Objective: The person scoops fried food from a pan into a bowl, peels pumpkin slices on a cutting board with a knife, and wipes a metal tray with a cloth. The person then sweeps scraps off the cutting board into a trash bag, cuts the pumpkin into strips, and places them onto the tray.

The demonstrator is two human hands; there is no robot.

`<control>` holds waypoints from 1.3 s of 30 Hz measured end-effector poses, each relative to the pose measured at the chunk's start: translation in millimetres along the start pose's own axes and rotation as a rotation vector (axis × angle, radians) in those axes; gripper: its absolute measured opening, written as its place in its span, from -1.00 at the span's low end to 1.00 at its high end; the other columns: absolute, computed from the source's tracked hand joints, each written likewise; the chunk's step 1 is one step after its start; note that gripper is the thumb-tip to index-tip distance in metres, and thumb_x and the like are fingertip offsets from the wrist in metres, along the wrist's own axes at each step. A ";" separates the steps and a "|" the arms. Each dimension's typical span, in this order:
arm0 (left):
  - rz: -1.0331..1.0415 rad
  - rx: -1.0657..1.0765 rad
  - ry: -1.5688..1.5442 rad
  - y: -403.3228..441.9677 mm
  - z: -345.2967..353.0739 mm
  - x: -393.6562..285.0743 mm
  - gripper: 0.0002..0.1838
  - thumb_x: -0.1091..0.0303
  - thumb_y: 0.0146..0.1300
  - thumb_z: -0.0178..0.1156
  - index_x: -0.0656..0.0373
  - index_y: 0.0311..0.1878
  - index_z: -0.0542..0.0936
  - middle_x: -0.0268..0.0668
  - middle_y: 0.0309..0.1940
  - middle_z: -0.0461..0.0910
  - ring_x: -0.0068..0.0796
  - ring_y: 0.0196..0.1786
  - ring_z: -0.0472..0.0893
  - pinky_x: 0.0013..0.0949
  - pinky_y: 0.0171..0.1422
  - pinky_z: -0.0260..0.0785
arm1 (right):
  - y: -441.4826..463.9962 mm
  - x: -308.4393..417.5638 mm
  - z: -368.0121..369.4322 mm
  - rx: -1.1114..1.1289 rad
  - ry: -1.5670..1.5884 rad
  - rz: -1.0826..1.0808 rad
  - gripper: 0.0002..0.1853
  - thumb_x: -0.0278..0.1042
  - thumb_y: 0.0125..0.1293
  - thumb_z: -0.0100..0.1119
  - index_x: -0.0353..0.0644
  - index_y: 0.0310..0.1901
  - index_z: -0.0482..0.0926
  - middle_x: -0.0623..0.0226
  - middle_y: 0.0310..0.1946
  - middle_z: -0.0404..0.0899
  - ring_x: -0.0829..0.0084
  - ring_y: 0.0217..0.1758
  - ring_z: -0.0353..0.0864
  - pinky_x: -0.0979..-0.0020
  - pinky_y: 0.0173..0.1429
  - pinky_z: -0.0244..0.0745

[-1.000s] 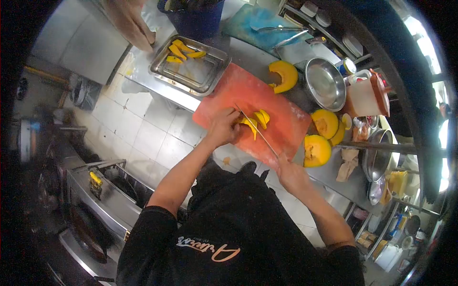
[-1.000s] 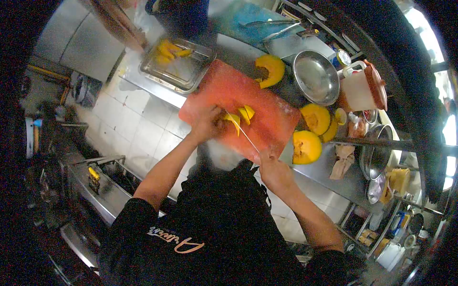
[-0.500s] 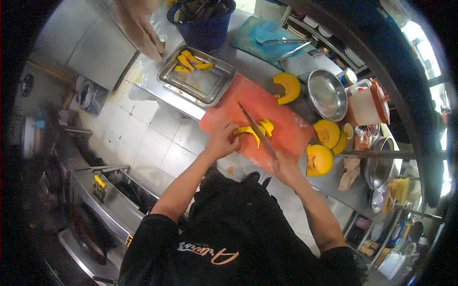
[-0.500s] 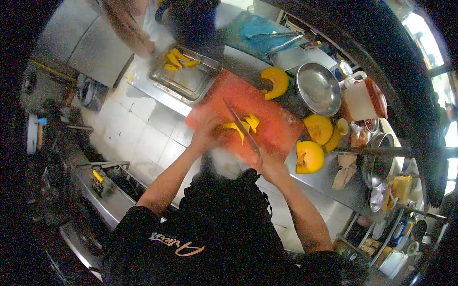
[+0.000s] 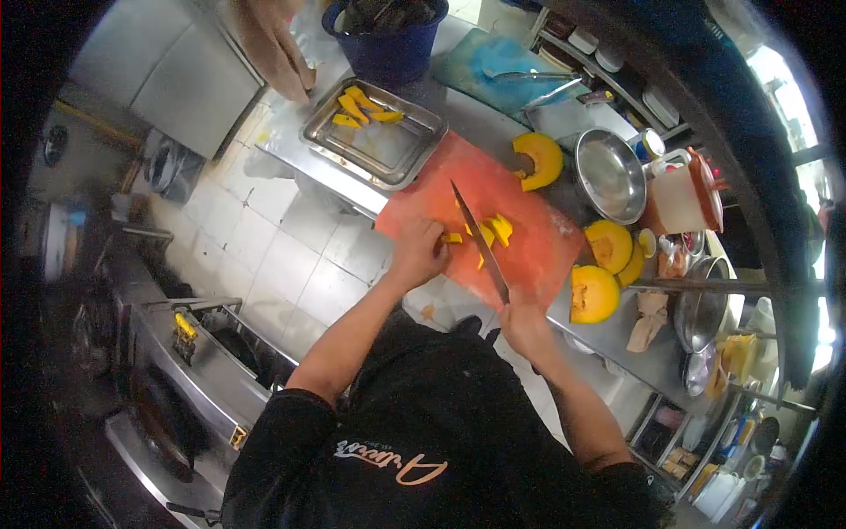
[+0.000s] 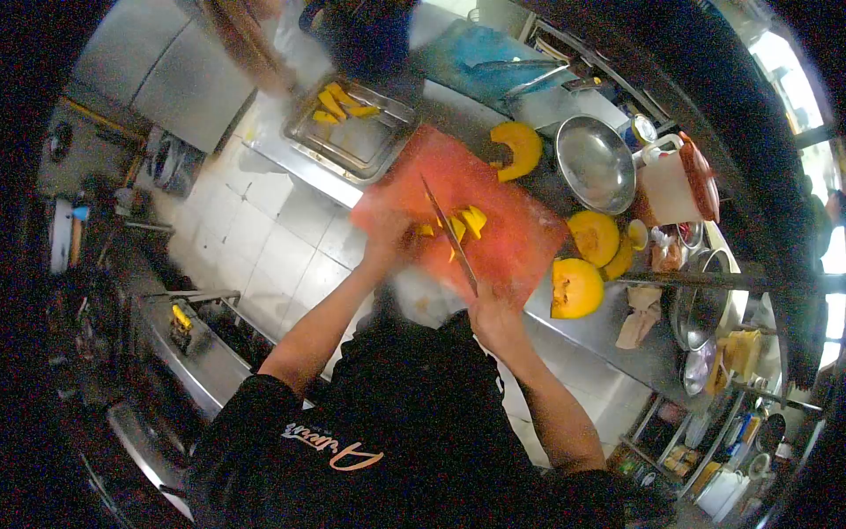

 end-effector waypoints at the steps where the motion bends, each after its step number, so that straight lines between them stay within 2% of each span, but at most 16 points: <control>1: 0.036 -0.059 -0.006 0.8 -8.8 -10.1 -0.72 0.44 -0.17 0.24 0.09 -0.28 0.51 -0.22 -0.36 0.51 -0.14 -0.19 0.51 -0.14 -0.07 0.33 | -0.2 0.6 -7.2 0.005 0.026 0.028 -0.69 -0.36 0.27 -0.06 -0.35 -0.02 0.30 -0.25 -0.38 0.51 -0.25 -0.28 0.51 -0.14 -0.18 0.37; 2: 0.070 -0.116 -0.010 1.1 -17.8 -18.5 -0.71 0.44 -0.18 0.24 0.09 -0.27 0.51 -0.22 -0.36 0.51 -0.14 -0.20 0.51 -0.14 -0.09 0.33 | -2.4 -0.9 -8.9 0.042 0.081 0.084 -0.69 -0.38 0.26 -0.05 -0.36 -0.01 0.29 -0.25 -0.36 0.50 -0.24 -0.24 0.51 -0.12 -0.17 0.38; 3: 0.078 -0.075 0.001 0.0 -11.3 -18.0 -0.70 0.44 -0.17 0.24 0.09 -0.25 0.52 -0.22 -0.34 0.51 -0.14 -0.19 0.51 -0.14 -0.09 0.34 | -4.6 -3.7 -6.3 0.082 0.138 0.140 -0.67 -0.40 0.25 -0.05 -0.38 0.00 0.28 -0.25 -0.34 0.50 -0.23 -0.21 0.51 -0.11 -0.16 0.40; 5: 0.090 0.007 0.023 -2.3 4.3 -12.4 -0.67 0.43 -0.16 0.25 0.10 -0.21 0.53 -0.21 -0.31 0.51 -0.14 -0.18 0.51 -0.14 -0.11 0.34 | -14.1 -18.1 -3.3 0.030 0.203 0.181 -0.66 -0.38 0.26 -0.05 -0.35 0.03 0.28 -0.23 -0.42 0.51 -0.23 -0.30 0.52 -0.11 -0.23 0.40; 8: -0.078 0.056 -0.075 -0.1 13.4 14.5 -0.64 0.43 -0.16 0.25 0.10 -0.18 0.54 -0.21 -0.28 0.52 -0.13 -0.18 0.51 -0.15 -0.14 0.36 | -28.6 -28.1 -10.2 -0.065 0.301 0.224 -0.66 -0.35 0.28 -0.06 -0.29 0.05 0.28 -0.20 -0.51 0.51 -0.23 -0.41 0.52 -0.12 -0.31 0.39; 11: 0.022 -0.081 0.048 25.7 -22.8 3.1 -0.63 0.44 -0.16 0.24 0.08 -0.16 0.54 -0.22 -0.26 0.52 -0.13 -0.17 0.52 -0.16 -0.13 0.36 | -40.7 -36.1 -9.9 -0.091 0.284 0.225 -0.66 -0.30 0.30 -0.06 -0.24 0.06 0.29 -0.21 -0.51 0.51 -0.23 -0.42 0.52 -0.13 -0.32 0.38; 14: 0.204 0.067 0.074 30.7 -25.9 -32.5 -0.62 0.43 -0.15 0.24 0.05 -0.15 0.54 -0.23 -0.26 0.52 -0.13 -0.15 0.51 -0.15 -0.13 0.37 | -48.0 -36.2 -1.2 -0.018 0.205 0.201 -0.65 -0.27 0.31 -0.07 -0.23 0.08 0.29 -0.22 -0.48 0.52 -0.24 -0.41 0.53 -0.14 -0.31 0.39; 16: 0.142 0.117 0.057 19.1 -5.0 -15.6 -0.63 0.40 -0.13 0.24 0.03 -0.14 0.54 -0.25 -0.23 0.52 -0.15 -0.14 0.51 -0.14 -0.09 0.36 | -50.8 -34.7 2.0 -0.006 0.185 0.179 -0.64 -0.27 0.31 -0.08 -0.22 0.09 0.29 -0.22 -0.47 0.53 -0.24 -0.41 0.53 -0.15 -0.29 0.40; 20: 0.104 0.214 0.101 16.6 4.5 -28.8 -0.64 0.35 -0.11 0.24 0.01 -0.14 0.55 -0.27 -0.17 0.51 -0.18 -0.08 0.49 -0.14 0.02 0.34 | -55.2 -38.7 4.1 -0.085 0.205 0.175 -0.64 -0.29 0.32 -0.10 -0.23 0.10 0.28 -0.21 -0.46 0.54 -0.25 -0.40 0.52 -0.16 -0.28 0.39; 23: 0.227 0.196 0.081 10.7 13.1 -39.0 -0.58 0.34 -0.12 0.31 -0.10 -0.07 0.57 -0.27 -0.11 0.52 -0.16 -0.01 0.49 -0.17 0.05 0.36 | -56.0 -40.9 7.9 -0.062 0.203 0.181 -0.64 -0.29 0.32 -0.11 -0.25 0.09 0.27 -0.24 -0.45 0.53 -0.25 -0.40 0.52 -0.18 -0.27 0.38; 26: 0.289 0.173 0.011 7.1 14.6 -42.3 -0.59 0.35 -0.11 0.30 -0.10 -0.09 0.57 -0.27 -0.09 0.51 -0.18 0.01 0.48 -0.17 0.07 0.34 | -58.2 -42.4 12.8 0.023 0.184 0.227 -0.64 -0.30 0.31 -0.12 -0.27 0.09 0.26 -0.29 -0.47 0.51 -0.26 -0.40 0.52 -0.20 -0.27 0.36; 29: 0.190 0.099 -0.061 9.9 14.5 -37.1 -0.63 0.37 -0.12 0.29 -0.07 -0.14 0.58 -0.28 -0.07 0.50 -0.18 0.03 0.46 -0.14 0.07 0.33 | -58.9 -47.4 20.1 0.019 0.205 0.240 -0.64 -0.29 0.31 -0.12 -0.28 0.08 0.25 -0.30 -0.51 0.49 -0.26 -0.43 0.51 -0.21 -0.28 0.35; 33: 0.295 0.221 0.037 10.2 28.0 -46.2 -0.70 0.38 -0.05 0.23 0.03 -0.16 0.56 -0.29 -0.09 0.49 -0.22 0.02 0.47 -0.17 0.10 0.30 | -57.6 -45.5 19.4 0.035 0.195 0.222 -0.63 -0.27 0.33 -0.15 -0.28 0.09 0.23 -0.30 -0.53 0.49 -0.27 -0.43 0.51 -0.22 -0.28 0.34; 35: 0.311 0.221 0.030 2.7 33.0 -39.2 -0.71 0.40 -0.04 0.23 0.05 -0.16 0.56 -0.27 -0.11 0.50 -0.22 0.00 0.48 -0.17 0.08 0.32 | -57.8 -46.6 15.0 0.037 0.211 0.281 -0.67 -0.29 0.31 -0.10 -0.25 0.05 0.31 -0.27 -0.47 0.50 -0.27 -0.34 0.50 -0.18 -0.23 0.33; 38: 0.350 0.035 -0.108 -12.9 9.3 -39.7 -0.68 0.38 -0.11 0.32 0.02 -0.19 0.58 -0.20 -0.15 0.54 -0.10 -0.08 0.53 -0.09 0.01 0.39 | -59.3 -48.8 13.8 0.044 0.210 0.336 -0.68 -0.30 0.31 -0.07 -0.24 0.04 0.34 -0.24 -0.44 0.51 -0.27 -0.29 0.50 -0.15 -0.22 0.32; 39: 0.281 0.019 -0.102 -13.4 7.5 -35.9 -0.69 0.38 -0.09 0.30 0.05 -0.19 0.57 -0.20 -0.17 0.53 -0.12 -0.09 0.52 -0.12 0.00 0.38 | -60.2 -48.8 15.2 0.048 0.207 0.349 -0.68 -0.30 0.31 -0.07 -0.24 0.05 0.34 -0.24 -0.44 0.51 -0.27 -0.29 0.50 -0.15 -0.22 0.33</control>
Point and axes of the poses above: each hand's wrist, its own y-axis towards the middle knuckle, its own z-axis out of the palm, x = y × z, the point moved 10 cm from there along y, towards the middle knuckle
